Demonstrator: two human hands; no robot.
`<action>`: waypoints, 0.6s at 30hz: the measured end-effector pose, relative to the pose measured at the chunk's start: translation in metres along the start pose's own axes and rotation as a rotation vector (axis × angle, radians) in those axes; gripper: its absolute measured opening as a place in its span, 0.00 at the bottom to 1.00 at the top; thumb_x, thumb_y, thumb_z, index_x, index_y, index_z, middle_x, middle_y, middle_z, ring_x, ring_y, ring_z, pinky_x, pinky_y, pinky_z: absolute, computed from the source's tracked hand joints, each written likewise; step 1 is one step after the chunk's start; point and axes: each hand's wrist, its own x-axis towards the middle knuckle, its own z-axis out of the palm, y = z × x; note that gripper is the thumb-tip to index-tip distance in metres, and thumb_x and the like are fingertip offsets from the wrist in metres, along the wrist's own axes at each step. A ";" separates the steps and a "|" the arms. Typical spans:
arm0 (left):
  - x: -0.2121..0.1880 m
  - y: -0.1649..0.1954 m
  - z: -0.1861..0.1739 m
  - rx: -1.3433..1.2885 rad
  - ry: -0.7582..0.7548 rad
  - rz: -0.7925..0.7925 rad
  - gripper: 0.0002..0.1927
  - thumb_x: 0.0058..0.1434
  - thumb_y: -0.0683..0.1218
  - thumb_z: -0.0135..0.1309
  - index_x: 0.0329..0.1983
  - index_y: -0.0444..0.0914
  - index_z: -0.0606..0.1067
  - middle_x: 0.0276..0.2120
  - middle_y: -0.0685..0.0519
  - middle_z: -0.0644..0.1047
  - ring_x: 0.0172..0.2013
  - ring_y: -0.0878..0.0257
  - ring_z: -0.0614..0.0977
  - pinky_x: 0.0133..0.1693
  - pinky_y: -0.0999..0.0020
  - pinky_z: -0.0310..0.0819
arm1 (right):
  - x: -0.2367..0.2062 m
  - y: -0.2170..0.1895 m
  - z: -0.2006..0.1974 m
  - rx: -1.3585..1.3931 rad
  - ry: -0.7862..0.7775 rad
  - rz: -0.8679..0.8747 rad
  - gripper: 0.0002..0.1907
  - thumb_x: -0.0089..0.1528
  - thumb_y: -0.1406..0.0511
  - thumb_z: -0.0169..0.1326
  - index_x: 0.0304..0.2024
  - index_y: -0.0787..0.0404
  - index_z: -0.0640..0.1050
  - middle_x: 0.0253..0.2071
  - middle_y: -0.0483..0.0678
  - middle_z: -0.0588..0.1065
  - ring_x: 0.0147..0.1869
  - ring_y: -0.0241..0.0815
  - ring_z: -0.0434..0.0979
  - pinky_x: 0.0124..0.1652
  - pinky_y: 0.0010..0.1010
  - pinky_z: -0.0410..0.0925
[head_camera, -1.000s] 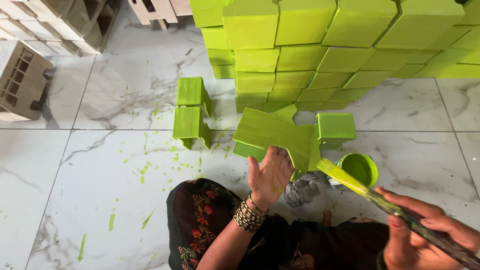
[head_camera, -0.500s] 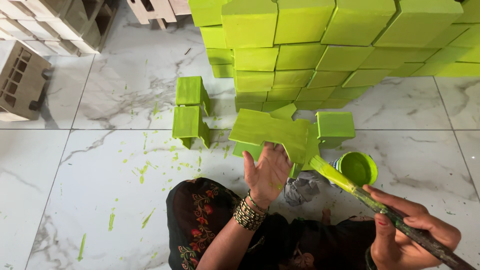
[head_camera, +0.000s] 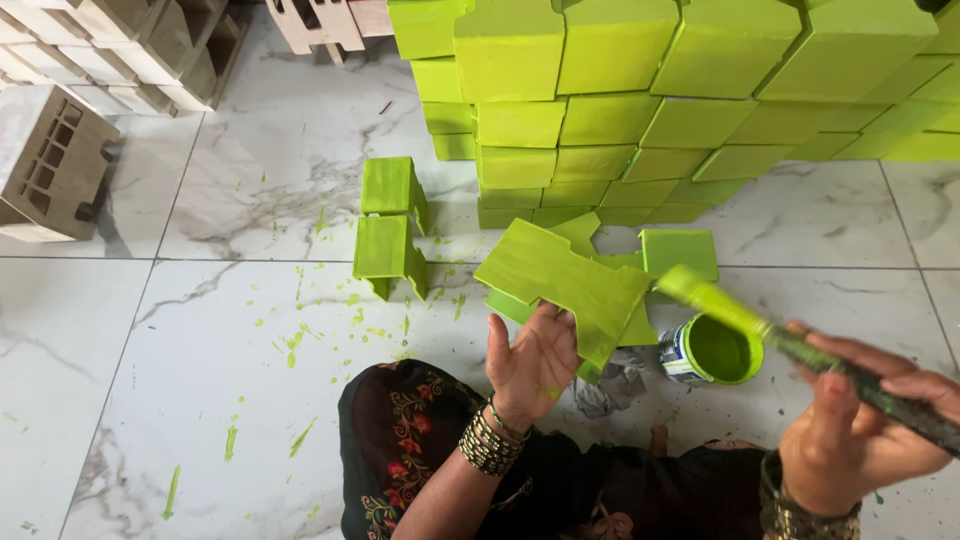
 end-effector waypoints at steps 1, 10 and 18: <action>0.001 0.000 -0.001 0.029 0.009 -0.001 0.57 0.61 0.81 0.37 0.74 0.30 0.56 0.62 0.49 0.69 0.62 0.57 0.72 0.64 0.63 0.66 | -0.005 -0.002 -0.002 0.095 -0.026 0.001 0.18 0.77 0.69 0.58 0.52 0.62 0.59 0.46 0.64 0.78 0.49 0.51 0.86 0.52 0.38 0.84; 0.000 0.000 0.002 -0.091 0.046 0.032 0.55 0.63 0.81 0.38 0.68 0.29 0.61 0.57 0.50 0.71 0.57 0.60 0.75 0.58 0.67 0.72 | -0.027 0.001 -0.005 0.043 0.019 -0.025 0.19 0.80 0.71 0.55 0.59 0.64 0.56 0.47 0.66 0.73 0.48 0.52 0.81 0.57 0.44 0.81; -0.003 0.005 0.013 -0.263 0.004 0.051 0.53 0.64 0.81 0.40 0.67 0.30 0.64 0.55 0.53 0.72 0.52 0.64 0.77 0.54 0.70 0.75 | -0.029 0.006 -0.012 -0.046 0.087 -0.098 0.22 0.77 0.67 0.54 0.61 0.67 0.55 0.46 0.64 0.71 0.47 0.51 0.80 0.54 0.44 0.81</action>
